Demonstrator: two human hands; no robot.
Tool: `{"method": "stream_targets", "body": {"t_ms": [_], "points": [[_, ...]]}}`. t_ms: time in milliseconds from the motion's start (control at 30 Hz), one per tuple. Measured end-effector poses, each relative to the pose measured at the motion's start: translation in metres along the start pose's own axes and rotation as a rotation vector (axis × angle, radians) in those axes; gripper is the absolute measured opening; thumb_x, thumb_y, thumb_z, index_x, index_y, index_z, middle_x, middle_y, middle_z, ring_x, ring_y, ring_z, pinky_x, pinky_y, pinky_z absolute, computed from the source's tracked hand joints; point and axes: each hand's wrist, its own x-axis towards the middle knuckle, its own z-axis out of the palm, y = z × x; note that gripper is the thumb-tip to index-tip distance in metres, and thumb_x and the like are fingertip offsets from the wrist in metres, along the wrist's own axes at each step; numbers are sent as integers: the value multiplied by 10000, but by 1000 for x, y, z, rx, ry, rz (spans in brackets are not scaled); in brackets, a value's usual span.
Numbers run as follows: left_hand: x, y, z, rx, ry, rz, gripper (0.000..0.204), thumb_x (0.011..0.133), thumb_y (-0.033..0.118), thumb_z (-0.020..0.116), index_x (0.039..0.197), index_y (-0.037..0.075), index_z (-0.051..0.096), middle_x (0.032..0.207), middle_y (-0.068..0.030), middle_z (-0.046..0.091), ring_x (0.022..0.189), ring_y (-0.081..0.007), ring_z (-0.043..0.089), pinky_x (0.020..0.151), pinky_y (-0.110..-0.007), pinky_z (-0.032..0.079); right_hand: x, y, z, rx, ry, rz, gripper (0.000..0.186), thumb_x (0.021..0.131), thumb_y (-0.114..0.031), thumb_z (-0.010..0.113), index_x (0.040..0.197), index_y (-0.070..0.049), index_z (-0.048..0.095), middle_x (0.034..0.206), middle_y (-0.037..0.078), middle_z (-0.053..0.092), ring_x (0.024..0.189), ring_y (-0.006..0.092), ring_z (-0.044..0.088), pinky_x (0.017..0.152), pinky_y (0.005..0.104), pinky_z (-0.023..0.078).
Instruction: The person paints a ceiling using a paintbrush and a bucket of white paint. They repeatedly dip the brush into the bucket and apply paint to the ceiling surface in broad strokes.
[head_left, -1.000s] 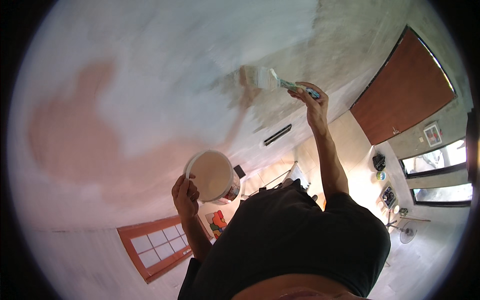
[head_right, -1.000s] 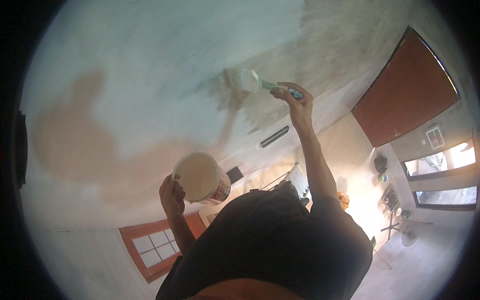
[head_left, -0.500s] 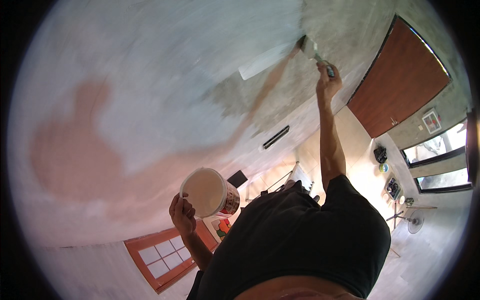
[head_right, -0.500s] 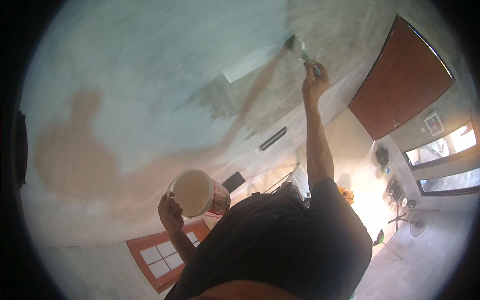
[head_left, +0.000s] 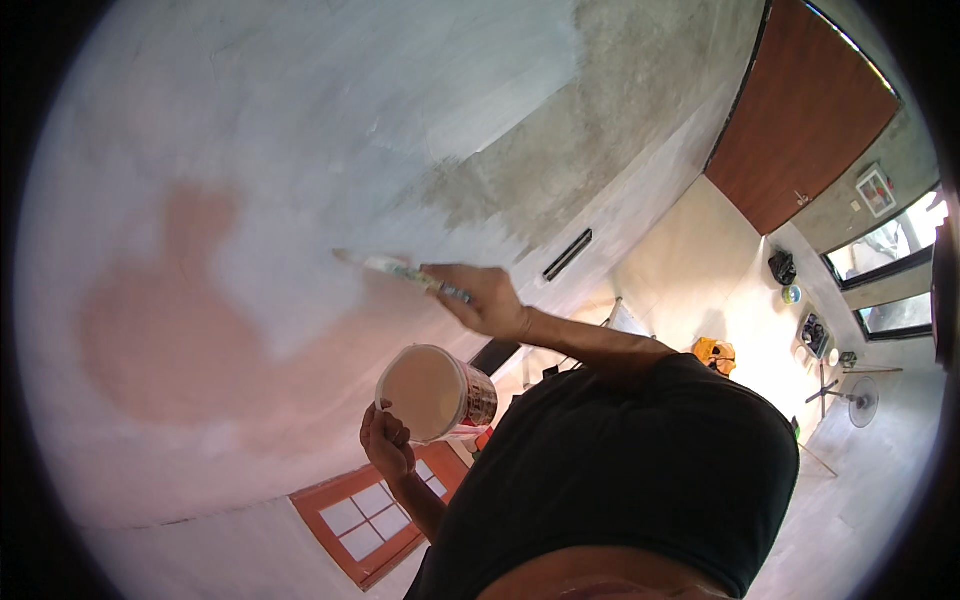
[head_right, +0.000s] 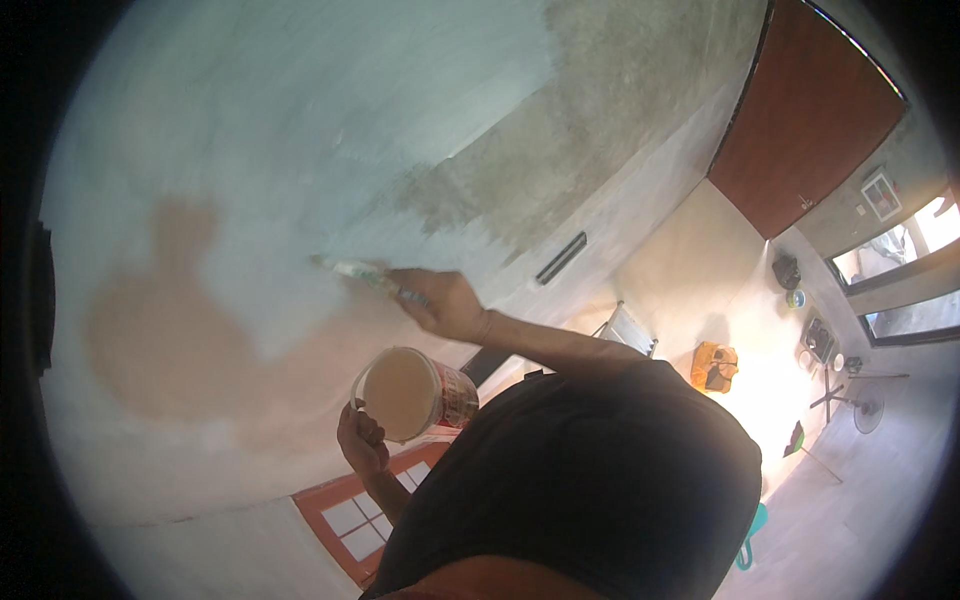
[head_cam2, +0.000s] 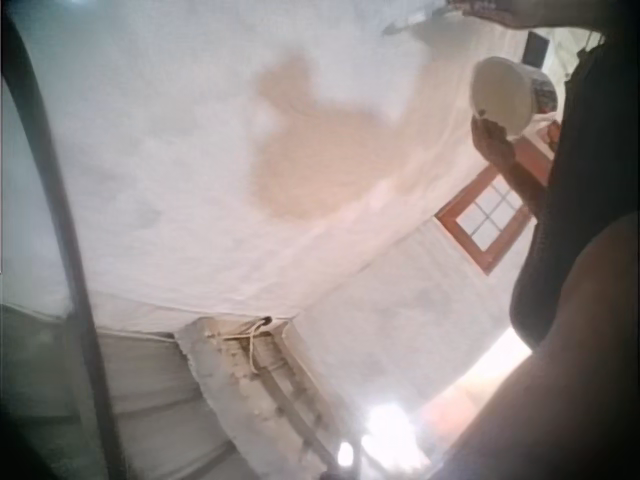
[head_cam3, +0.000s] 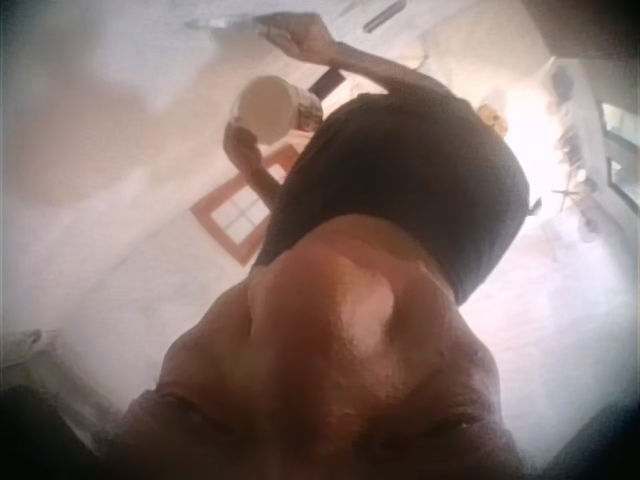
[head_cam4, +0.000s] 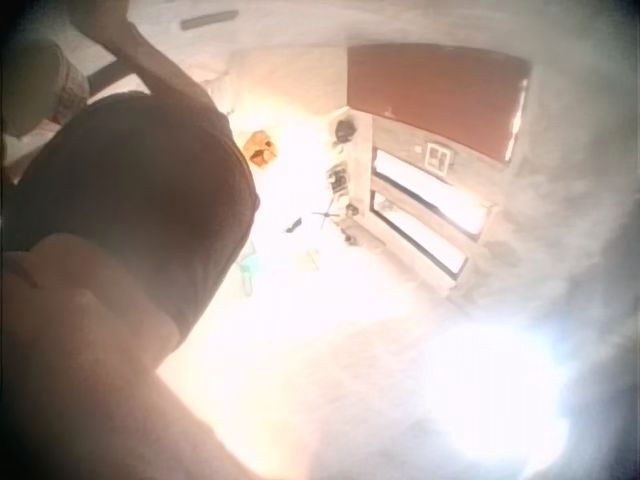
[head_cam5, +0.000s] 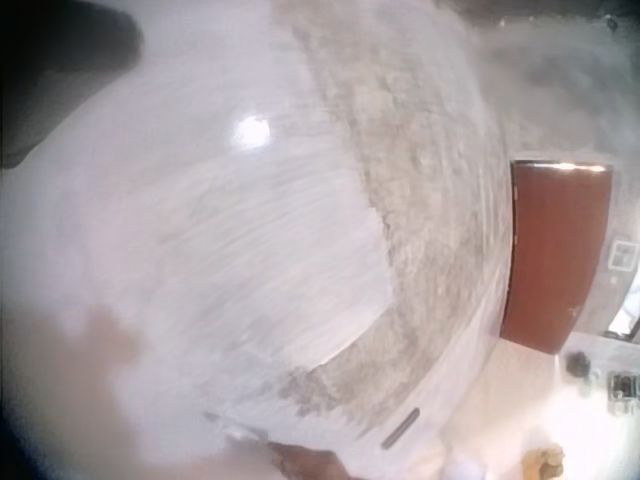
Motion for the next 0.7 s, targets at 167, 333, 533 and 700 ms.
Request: {"method": "stream_targets", "body": {"t_ms": [167,333,533,700], "points": [[1,3,-7,-2,2,13,202,962,94,421,1011,-44,560,555,80,305,434,1,199,377,-188,142,38,52,-85,-105,224,284,216,858,-84,695,1063,-16,683,902,85,717,768,88,630,656,232,500],[-5,0,-9,-11,21,25,203,961,100,429,1011,-46,560,558,78,308,435,0,200,378,-188,144,51,91,-164,-192,657,216,162,878,-98,690,1005,4,701,798,-1,666,649,18,460,547,163,358],[-2,-9,-16,-12,13,22,199,960,112,438,1000,-37,565,557,78,305,431,0,205,372,-188,148,51,124,-158,-529,793,149,210,852,-87,705,1028,23,669,811,55,684,687,80,552,619,250,472],[-6,-7,-12,16,41,38,187,953,114,446,982,-20,573,536,80,289,415,1,195,360,-188,147,8,55,-33,-360,455,209,254,837,-137,706,1054,-10,668,883,201,687,777,263,702,662,342,539]]}}
